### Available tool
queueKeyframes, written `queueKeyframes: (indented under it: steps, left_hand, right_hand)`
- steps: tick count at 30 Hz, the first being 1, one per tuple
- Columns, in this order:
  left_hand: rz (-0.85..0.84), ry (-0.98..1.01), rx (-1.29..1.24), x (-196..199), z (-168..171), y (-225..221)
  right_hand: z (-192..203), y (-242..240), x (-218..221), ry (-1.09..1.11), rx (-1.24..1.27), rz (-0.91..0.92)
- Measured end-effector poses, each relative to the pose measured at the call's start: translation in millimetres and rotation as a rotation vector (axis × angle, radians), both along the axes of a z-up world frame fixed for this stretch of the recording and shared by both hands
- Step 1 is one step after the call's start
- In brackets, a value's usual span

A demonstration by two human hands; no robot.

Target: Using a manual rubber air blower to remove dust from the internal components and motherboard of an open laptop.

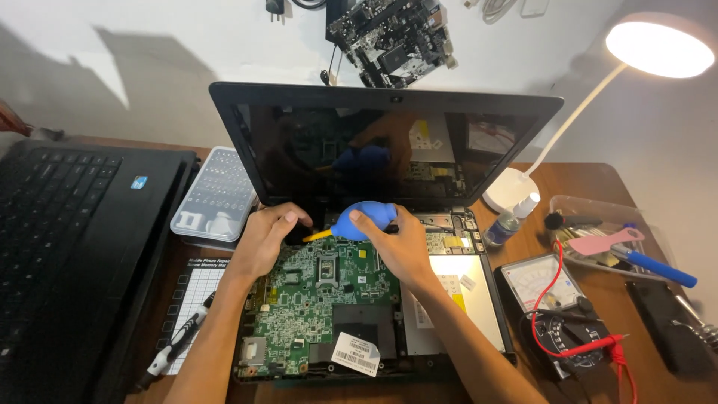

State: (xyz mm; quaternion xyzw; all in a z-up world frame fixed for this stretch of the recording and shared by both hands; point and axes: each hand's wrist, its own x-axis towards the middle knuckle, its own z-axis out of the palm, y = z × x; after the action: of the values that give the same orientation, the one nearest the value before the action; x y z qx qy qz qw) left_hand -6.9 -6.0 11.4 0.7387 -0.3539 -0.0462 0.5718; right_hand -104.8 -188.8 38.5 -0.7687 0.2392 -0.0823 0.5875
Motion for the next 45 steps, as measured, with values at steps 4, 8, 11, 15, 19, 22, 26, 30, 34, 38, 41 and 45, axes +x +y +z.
queueKeyframes:
  steps: [4, 8, 11, 15, 19, 22, 26, 30, 34, 38, 41, 45]
  left_hand:
    - [0.008, 0.003, -0.017, -3.7, 7.5, -1.6]
    - [0.005, -0.003, -0.043, -3.6, 7.4, -0.8]
    - [0.014, -0.013, -0.048, -2.5, 2.4, -1.8]
    - [0.007, -0.001, -0.084, -2.2, -0.7, -0.8]
    - [0.025, -0.046, -0.038, -1.9, -2.9, 3.5]
    - [0.003, 0.006, -0.115, -3.4, 5.4, -1.6]
    - [0.007, -0.018, -0.107, -3.6, -6.1, 3.4]
    - [-0.002, -0.047, -0.087, -0.8, -6.7, 4.9]
    - [0.009, -0.056, -0.055, -1.6, -4.4, 6.7]
    - [-0.006, -0.012, -0.053, 6.1, -9.5, 3.6]
    - [-0.015, -0.062, -0.054, -0.6, -20.7, 9.0]
    - [0.006, 0.028, -0.077, -4.9, 0.0, 5.0]
  right_hand:
    - [1.9, 0.5, -0.2, 0.036, -0.011, -0.015]
    - [-7.5, -1.5, 3.3, 0.009, 0.009, -0.019]
    - [-7.2, -0.2, 3.4, 0.016, -0.022, -0.039]
    - [-5.9, 0.1, 4.3, 0.039, -0.030, -0.047]
    - [-6.4, -0.5, 4.5, 0.051, -0.047, -0.039]
    - [0.9, -2.0, 2.4, 0.077, -0.072, -0.035]
    - [3.8, -0.4, -2.9, 0.054, -0.050, -0.022]
    - [5.8, 3.6, -3.5, 0.032, -0.089, -0.042]
    - [11.3, 4.2, -1.5, -0.006, -0.106, -0.045]
    - [6.0, -5.3, 2.8, 0.100, -0.111, -0.054]
    - [-1.0, -1.3, -3.8, 0.070, -0.111, -0.048]
    - [-6.0, -6.8, 3.6, 0.009, -0.083, -0.099]
